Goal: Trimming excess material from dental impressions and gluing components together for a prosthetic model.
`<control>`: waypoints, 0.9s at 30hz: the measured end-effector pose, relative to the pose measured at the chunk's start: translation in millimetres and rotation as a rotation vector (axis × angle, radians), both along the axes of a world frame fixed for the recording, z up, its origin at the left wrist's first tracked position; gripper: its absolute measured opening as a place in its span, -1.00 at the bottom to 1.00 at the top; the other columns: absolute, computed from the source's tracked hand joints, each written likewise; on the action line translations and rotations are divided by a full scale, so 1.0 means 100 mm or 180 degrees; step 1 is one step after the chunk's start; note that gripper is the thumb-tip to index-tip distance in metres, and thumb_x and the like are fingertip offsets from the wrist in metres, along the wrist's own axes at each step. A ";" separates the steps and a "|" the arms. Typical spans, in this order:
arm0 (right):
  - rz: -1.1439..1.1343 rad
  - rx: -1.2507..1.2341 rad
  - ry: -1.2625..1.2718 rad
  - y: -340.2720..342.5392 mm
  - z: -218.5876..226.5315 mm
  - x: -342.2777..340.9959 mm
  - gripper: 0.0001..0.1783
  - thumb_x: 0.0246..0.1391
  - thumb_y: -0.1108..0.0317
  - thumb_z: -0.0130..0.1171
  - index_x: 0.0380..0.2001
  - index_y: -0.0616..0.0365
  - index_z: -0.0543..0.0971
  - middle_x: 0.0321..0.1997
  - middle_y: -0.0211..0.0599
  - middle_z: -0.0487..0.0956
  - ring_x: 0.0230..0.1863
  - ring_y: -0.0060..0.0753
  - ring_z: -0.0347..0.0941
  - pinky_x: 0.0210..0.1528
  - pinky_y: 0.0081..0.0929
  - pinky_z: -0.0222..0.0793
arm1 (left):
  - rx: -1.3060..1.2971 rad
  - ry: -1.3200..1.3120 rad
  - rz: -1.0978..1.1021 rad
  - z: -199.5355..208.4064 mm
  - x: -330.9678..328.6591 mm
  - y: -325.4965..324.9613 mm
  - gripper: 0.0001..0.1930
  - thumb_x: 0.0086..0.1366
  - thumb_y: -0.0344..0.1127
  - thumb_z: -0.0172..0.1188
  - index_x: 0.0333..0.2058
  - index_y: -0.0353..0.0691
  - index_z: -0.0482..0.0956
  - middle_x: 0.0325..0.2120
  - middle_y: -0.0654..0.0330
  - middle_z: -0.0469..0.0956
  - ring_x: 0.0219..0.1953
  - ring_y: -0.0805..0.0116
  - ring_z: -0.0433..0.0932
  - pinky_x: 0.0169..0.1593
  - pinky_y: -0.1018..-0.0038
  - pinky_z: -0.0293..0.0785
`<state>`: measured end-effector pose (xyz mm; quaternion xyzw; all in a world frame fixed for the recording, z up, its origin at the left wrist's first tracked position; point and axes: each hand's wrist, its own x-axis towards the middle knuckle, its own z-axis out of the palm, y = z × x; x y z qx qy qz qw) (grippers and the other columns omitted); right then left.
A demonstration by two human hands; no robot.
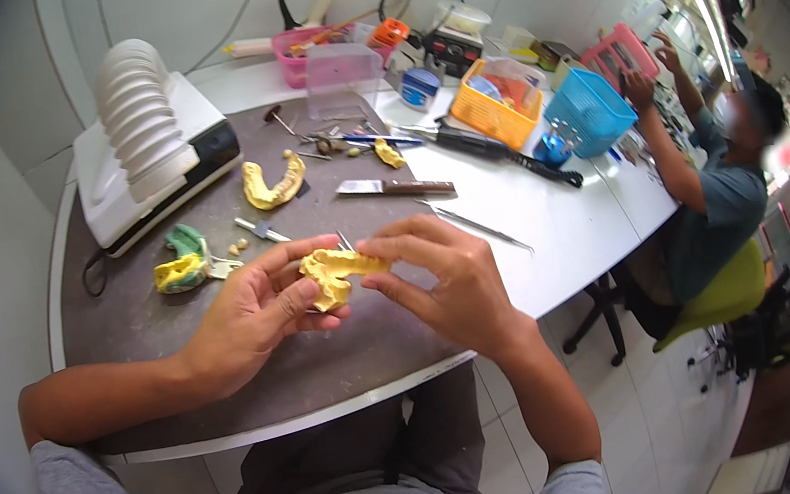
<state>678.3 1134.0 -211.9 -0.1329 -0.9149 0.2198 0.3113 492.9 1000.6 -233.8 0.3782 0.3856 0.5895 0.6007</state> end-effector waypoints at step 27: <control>-0.0995 -0.2023 0.1014 -0.21 -0.34 0.50 -0.91 0.03 0.60 0.27 -0.34 0.33 0.63 -0.38 -0.28 0.62 -0.35 -0.57 0.54 -0.24 -0.66 0.44 | 0.0157 0.0204 -0.0047 -0.15 -0.06 0.00 -0.57 0.40 -0.43 0.06 0.20 -0.30 0.25 -0.06 0.11 0.49 -0.09 0.41 0.55 0.01 0.51 0.52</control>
